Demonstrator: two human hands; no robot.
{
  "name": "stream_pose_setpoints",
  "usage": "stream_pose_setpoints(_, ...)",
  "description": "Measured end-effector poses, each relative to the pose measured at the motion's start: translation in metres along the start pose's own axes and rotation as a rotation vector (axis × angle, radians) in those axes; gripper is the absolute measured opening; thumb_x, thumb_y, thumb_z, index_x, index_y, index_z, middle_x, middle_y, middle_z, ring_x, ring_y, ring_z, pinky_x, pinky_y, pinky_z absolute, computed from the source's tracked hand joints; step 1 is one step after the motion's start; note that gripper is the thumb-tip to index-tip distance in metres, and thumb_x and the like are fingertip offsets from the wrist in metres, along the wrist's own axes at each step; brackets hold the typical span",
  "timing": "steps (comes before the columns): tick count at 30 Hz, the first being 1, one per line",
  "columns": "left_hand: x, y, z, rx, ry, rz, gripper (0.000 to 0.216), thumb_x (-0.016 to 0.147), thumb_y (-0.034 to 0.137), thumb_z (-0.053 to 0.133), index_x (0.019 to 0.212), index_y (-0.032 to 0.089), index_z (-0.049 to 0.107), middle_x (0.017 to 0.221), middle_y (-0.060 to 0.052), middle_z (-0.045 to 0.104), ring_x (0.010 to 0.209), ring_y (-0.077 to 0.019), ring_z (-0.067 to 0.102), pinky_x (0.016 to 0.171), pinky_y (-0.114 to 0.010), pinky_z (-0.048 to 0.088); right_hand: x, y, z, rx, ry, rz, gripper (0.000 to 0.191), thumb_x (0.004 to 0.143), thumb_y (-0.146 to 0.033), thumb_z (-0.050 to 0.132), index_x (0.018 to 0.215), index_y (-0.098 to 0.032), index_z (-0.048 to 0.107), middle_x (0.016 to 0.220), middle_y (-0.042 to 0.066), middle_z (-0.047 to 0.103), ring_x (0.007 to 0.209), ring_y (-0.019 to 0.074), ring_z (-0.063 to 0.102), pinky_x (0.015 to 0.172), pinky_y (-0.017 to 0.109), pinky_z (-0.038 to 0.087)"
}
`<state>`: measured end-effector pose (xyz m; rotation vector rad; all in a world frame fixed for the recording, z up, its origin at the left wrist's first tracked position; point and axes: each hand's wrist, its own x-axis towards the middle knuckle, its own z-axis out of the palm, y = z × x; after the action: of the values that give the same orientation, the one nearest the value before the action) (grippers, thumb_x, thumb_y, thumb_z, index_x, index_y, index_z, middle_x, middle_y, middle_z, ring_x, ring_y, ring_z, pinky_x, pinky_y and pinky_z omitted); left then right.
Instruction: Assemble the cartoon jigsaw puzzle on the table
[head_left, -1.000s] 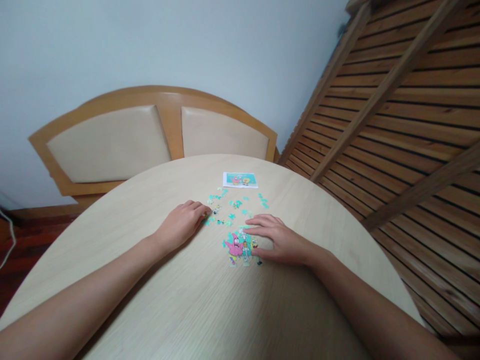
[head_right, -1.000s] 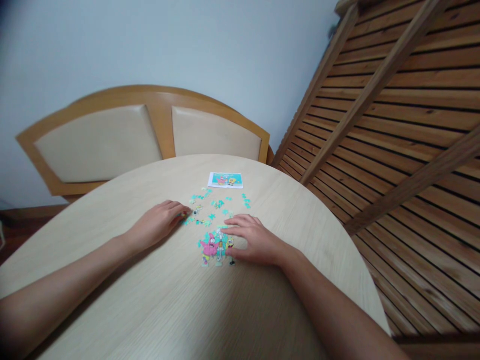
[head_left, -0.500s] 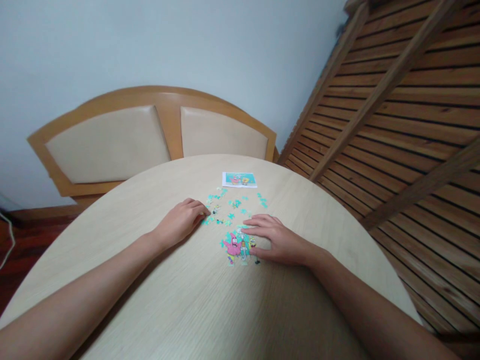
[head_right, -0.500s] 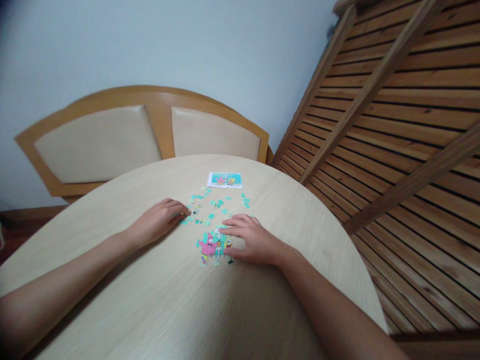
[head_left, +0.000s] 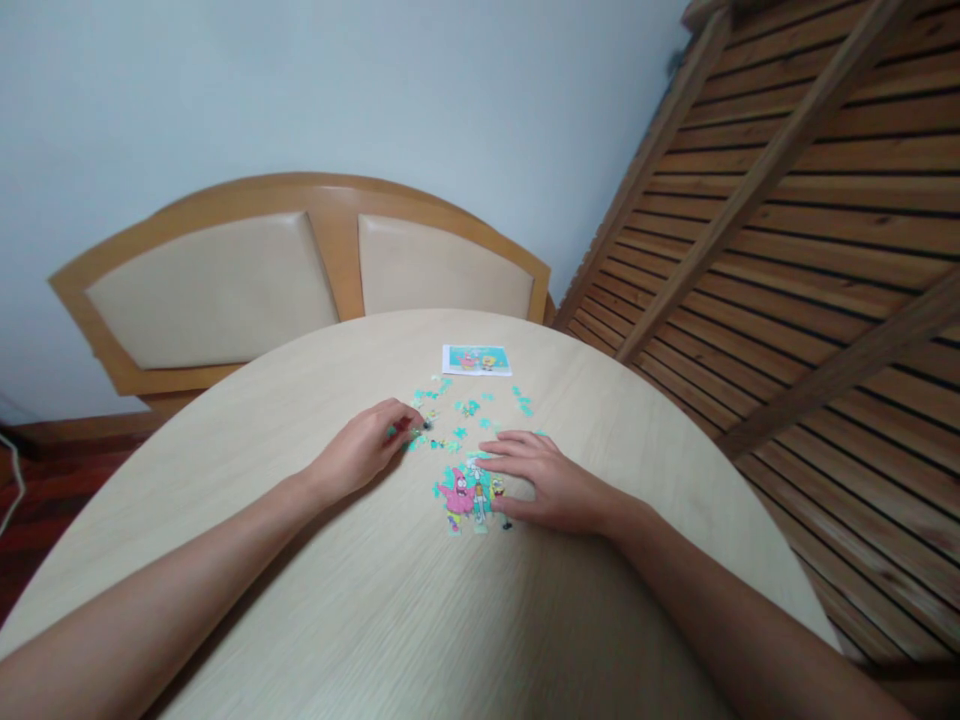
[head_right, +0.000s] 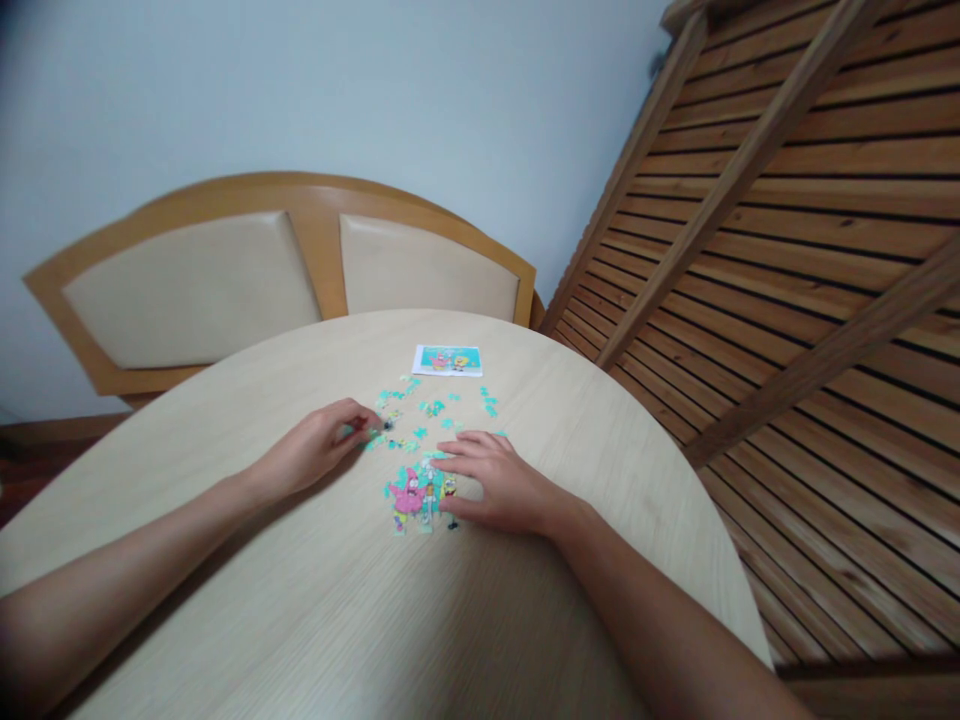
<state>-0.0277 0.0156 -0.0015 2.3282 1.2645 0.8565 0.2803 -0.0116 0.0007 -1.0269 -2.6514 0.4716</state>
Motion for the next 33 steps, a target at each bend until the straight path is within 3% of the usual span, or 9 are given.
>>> stream_pose_setpoints(4,-0.004,0.024,0.016,-0.369,0.073,-0.115,0.023,0.088,0.03,0.062,0.104,0.014,0.063,0.093,-0.006,0.068,0.083,-0.0167,0.064,0.079,-0.032,0.052,0.003,-0.007,0.002,0.014,0.098,-0.029,0.047,0.09,-0.046,0.067,0.132,-0.025,0.063,0.139,0.008,0.063,0.134,0.0302,0.048,0.111,0.051,0.034)
stream_pose_setpoints(6,-0.008,0.037,0.027,-0.572,0.045,-0.178,0.031,0.082,0.032,0.07,0.105,0.013,0.06,0.095,-0.006,0.068,0.074,-0.0135,0.063,0.07,-0.027,0.051,0.005,-0.013,0.001,0.033,0.186,-0.047,0.041,0.09,-0.042,0.068,0.127,-0.023,0.064,0.128,0.009,0.068,0.125,0.0272,0.055,0.107,0.047,0.038)
stream_pose_setpoints(8,-0.012,0.049,0.037,-0.72,-0.018,-0.235,0.034,0.08,0.032,0.073,0.105,0.014,0.058,0.082,-0.002,0.067,0.067,-0.0117,0.062,0.066,-0.025,0.049,0.006,-0.02,0.002,0.049,0.271,-0.073,0.037,0.089,-0.04,0.07,0.121,-0.021,0.066,0.116,0.008,0.072,0.113,0.0246,0.062,0.101,0.043,0.042)
stream_pose_setpoints(11,-0.016,0.061,0.045,-0.872,-0.117,-0.278,0.04,0.08,0.034,0.075,0.107,0.015,0.053,0.062,0.004,0.062,0.059,-0.0122,0.061,0.059,-0.022,0.045,0.008,-0.028,0.004,0.053,0.35,-0.127,0.034,0.087,-0.039,0.073,0.116,-0.022,0.067,0.104,0.006,0.074,0.1,0.0227,0.066,0.092,0.04,0.044)
stream_pose_setpoints(16,-0.018,0.068,0.047,-0.957,-0.155,-0.3,0.045,0.077,0.037,0.079,0.106,0.016,0.051,0.066,0.004,0.063,0.058,-0.0112,0.061,0.057,-0.021,0.044,0.009,-0.029,0.006,0.068,0.374,-0.184,0.017,0.087,-0.031,0.074,0.101,-0.022,0.071,0.09,0.003,0.076,0.087,0.0197,0.068,0.086,0.037,0.042)
stream_pose_setpoints(20,-0.019,0.067,0.046,-0.846,-0.118,-0.223,0.037,0.083,0.038,0.073,0.107,0.017,0.054,0.084,-0.003,0.067,0.074,-0.0152,0.066,0.069,-0.027,0.052,0.007,-0.021,-0.001,0.089,0.354,-0.187,0.016,0.084,-0.03,0.078,0.096,-0.021,0.072,0.083,0.001,0.076,0.081,0.0176,0.069,0.085,0.034,0.041)
stream_pose_setpoints(24,-0.022,0.064,0.043,-0.435,-0.078,0.071,0.016,0.094,0.028,0.06,0.107,0.018,0.061,0.109,-0.01,0.067,0.103,-0.021,0.064,0.094,-0.038,0.051,0.002,-0.007,-0.015,0.05,0.31,-0.153,0.017,0.082,-0.03,0.079,0.094,-0.022,0.071,0.081,0.0,0.076,0.083,0.0186,0.069,0.086,0.035,0.04)
stream_pose_setpoints(28,-0.026,0.065,0.037,-0.135,-0.19,0.285,0.027,0.094,0.022,0.057,0.122,0.021,0.06,0.123,-0.01,0.064,0.116,-0.0231,0.059,0.103,-0.041,0.048,-0.003,0.004,-0.024,0.032,0.233,-0.096,0.017,0.081,-0.033,0.079,0.091,-0.022,0.069,0.079,0.0,0.075,0.083,0.0193,0.069,0.086,0.035,0.04)
stream_pose_setpoints(33,-0.027,0.069,0.034,0.027,-0.269,0.391,0.04,0.093,0.024,0.059,0.133,0.024,0.057,0.13,-0.01,0.061,0.123,-0.0265,0.056,0.107,-0.046,0.045,-0.005,0.007,-0.024,0.034,0.168,-0.056,0.017,0.078,-0.032,0.08,0.084,-0.022,0.068,0.08,-0.001,0.073,0.083,0.0183,0.068,0.089,0.036,0.04)
